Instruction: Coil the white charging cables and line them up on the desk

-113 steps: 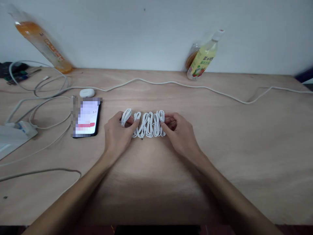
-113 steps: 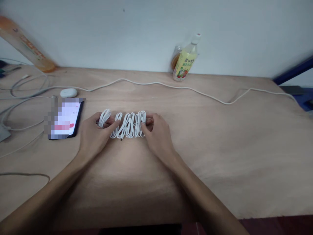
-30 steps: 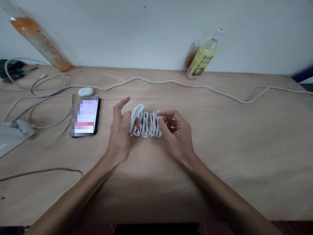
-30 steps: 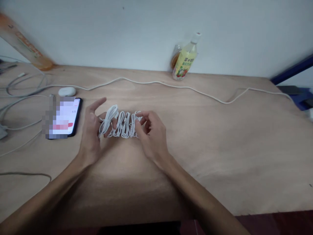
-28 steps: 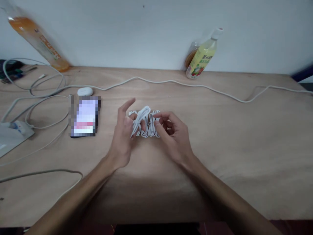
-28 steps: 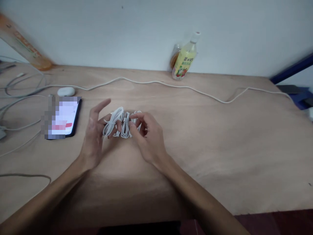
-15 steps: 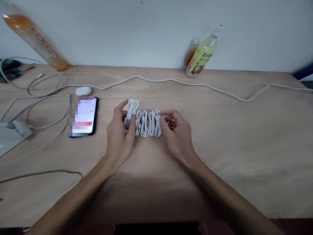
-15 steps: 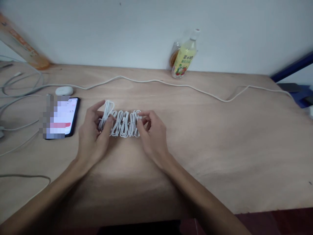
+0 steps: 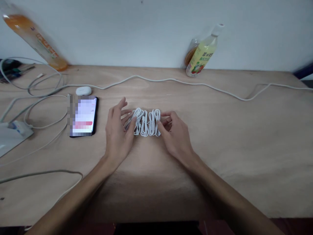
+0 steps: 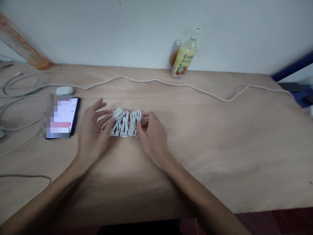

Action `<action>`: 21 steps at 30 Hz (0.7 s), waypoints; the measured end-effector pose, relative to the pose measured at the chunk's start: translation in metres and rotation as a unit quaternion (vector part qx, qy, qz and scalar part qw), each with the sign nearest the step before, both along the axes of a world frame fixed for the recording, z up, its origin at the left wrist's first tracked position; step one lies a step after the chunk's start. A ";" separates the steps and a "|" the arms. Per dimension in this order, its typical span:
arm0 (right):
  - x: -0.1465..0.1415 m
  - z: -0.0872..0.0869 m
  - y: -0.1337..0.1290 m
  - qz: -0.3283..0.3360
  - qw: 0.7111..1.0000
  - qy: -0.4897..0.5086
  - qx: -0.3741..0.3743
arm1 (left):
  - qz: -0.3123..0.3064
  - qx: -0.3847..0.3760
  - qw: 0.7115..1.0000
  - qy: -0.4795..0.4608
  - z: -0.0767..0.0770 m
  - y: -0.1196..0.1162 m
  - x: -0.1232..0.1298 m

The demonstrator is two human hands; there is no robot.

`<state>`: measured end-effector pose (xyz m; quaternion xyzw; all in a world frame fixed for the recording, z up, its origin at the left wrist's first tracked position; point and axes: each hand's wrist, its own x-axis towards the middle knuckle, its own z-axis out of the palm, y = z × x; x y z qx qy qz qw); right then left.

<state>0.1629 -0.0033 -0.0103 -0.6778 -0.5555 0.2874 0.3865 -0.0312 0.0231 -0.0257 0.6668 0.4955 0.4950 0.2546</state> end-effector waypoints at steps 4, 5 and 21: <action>0.001 -0.001 0.000 0.001 1.000 -0.016 -0.006 | 0.021 0.023 0.998 0.052 0.008 0.001 0.000; 0.001 -0.001 0.000 0.002 1.000 -0.022 -0.007 | 0.039 0.027 0.995 0.088 0.011 0.001 0.000; 0.002 0.000 0.002 -0.006 1.000 -0.027 -0.006 | 0.109 -0.034 0.984 0.134 0.027 -0.003 0.005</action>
